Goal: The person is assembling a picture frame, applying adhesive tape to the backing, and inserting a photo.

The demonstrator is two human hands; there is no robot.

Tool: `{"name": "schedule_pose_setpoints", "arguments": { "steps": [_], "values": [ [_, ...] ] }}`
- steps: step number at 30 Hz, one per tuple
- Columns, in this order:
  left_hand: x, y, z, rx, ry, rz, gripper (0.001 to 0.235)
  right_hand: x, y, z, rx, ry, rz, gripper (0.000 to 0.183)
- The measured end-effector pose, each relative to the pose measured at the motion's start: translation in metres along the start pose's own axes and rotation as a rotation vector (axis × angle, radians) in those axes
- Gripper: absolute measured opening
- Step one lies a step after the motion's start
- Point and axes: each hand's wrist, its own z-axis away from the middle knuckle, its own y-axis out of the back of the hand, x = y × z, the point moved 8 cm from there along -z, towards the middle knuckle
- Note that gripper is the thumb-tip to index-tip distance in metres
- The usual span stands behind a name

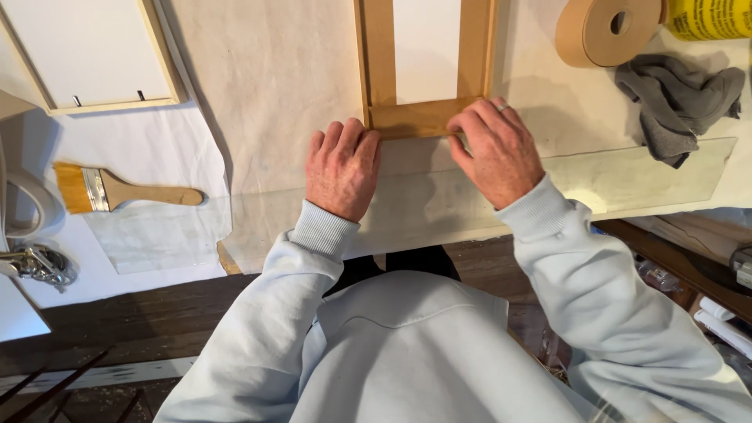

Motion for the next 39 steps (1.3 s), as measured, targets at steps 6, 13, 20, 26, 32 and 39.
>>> {"name": "schedule_pose_setpoints", "arguments": {
  "steps": [6,13,20,26,32,39],
  "values": [
    [-0.002,0.000,0.001,-0.005,-0.022,-0.015,0.011,-0.029,-0.040,-0.018,-0.028,-0.010,-0.091,0.029],
    [0.001,-0.001,-0.003,-0.071,-0.026,-0.010,0.013,-0.081,-0.031,-0.052,-0.052,-0.030,-0.023,0.028],
    [0.003,-0.002,-0.005,-0.085,-0.085,-0.045,0.005,-0.001,-0.011,-0.006,-0.090,-0.003,-0.064,0.026],
    [0.011,0.001,-0.011,-0.098,-0.129,-0.081,0.008,0.013,0.009,0.003,-0.136,0.057,0.179,0.029],
    [0.009,-0.009,-0.007,-0.142,-0.189,-0.136,0.005,0.020,0.006,0.003,-0.171,0.066,0.171,0.033],
    [0.004,-0.011,-0.008,-0.167,-0.153,-0.084,0.003,0.017,-0.035,0.005,-0.142,-0.014,0.027,0.028]
  ]
}}
